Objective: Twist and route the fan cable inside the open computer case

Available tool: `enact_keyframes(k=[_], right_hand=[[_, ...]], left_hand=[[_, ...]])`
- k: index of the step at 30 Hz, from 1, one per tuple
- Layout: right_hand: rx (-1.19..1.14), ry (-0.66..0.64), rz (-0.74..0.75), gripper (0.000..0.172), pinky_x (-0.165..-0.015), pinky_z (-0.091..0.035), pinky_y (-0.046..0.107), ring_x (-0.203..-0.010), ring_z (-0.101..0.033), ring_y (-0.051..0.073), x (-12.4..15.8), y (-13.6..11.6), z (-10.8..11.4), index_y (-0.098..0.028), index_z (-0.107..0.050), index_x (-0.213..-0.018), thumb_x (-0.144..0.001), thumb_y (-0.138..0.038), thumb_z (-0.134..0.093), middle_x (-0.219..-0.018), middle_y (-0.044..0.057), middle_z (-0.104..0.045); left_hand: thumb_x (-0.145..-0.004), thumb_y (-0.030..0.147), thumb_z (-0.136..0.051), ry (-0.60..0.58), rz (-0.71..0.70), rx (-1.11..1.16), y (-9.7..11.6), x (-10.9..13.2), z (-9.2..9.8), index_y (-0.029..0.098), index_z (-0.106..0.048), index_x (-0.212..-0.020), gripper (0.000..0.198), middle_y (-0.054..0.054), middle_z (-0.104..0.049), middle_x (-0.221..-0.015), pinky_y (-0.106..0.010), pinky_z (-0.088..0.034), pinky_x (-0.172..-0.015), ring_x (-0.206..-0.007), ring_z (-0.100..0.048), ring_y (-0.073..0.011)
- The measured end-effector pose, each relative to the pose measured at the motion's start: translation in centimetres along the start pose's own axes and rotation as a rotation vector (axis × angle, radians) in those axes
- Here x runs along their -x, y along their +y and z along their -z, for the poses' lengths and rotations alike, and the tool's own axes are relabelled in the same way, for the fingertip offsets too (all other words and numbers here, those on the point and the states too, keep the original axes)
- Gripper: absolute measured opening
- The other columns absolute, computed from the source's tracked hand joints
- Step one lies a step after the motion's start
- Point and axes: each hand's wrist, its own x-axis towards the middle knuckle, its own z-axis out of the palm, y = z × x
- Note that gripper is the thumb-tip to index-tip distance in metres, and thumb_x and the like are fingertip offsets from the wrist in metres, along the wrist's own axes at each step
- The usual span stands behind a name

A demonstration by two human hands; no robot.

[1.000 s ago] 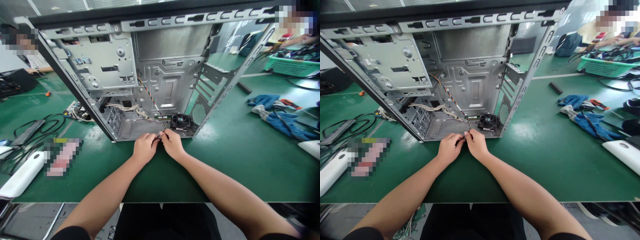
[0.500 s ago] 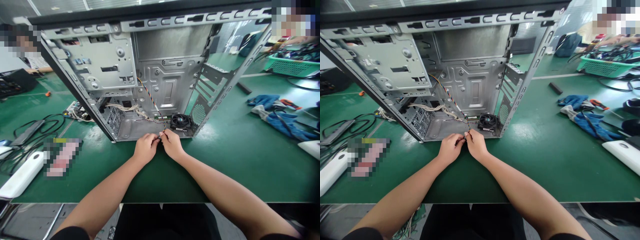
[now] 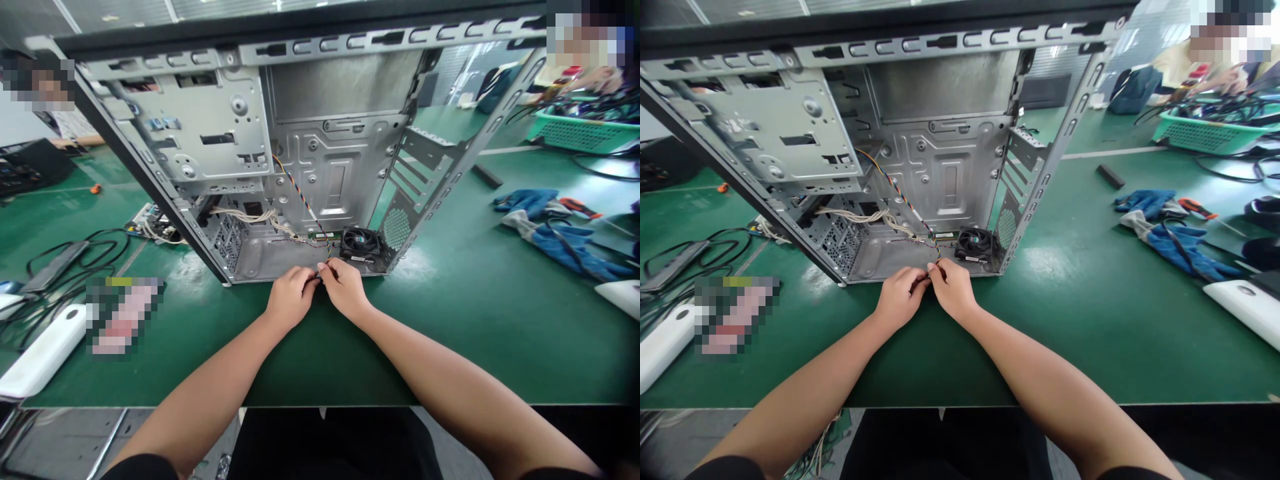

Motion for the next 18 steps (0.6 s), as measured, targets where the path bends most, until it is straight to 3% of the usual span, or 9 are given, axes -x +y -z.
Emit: enact_keyframes(k=[11, 18], right_hand=[[-0.017, -0.053, -0.04, 0.031, -0.055, -0.032, 0.027, -0.055, -0.047, 0.014, 0.07, 0.24, -0.07, -0.023, -0.039, -0.063, -0.091, -0.037, -0.042, -0.057, -0.002, -0.049], [-0.005, -0.013, -0.044, 0.033, -0.053, -0.032, 0.027, -0.053, -0.044, 0.013, 0.07, 0.0, 0.06, -0.023, -0.037, -0.062, -0.091, -0.039, -0.044, -0.055, -0.004, -0.043]], left_hand=[[-0.091, 0.019, -0.054, -0.004, -0.027, -0.003, -0.22, -0.1, -0.04, 0.019, -0.062, -0.093, 0.009, -0.004, -0.068, -0.088, -0.028, -0.049, -0.073, -0.08, -0.064, -0.0166], [-0.092, 0.023, -0.054, 0.022, -0.079, -0.072, -0.44, 0.15, -0.39, 0.019, -0.062, -0.099, 0.011, -0.004, -0.069, -0.092, -0.027, -0.05, -0.073, -0.083, -0.065, -0.017]])
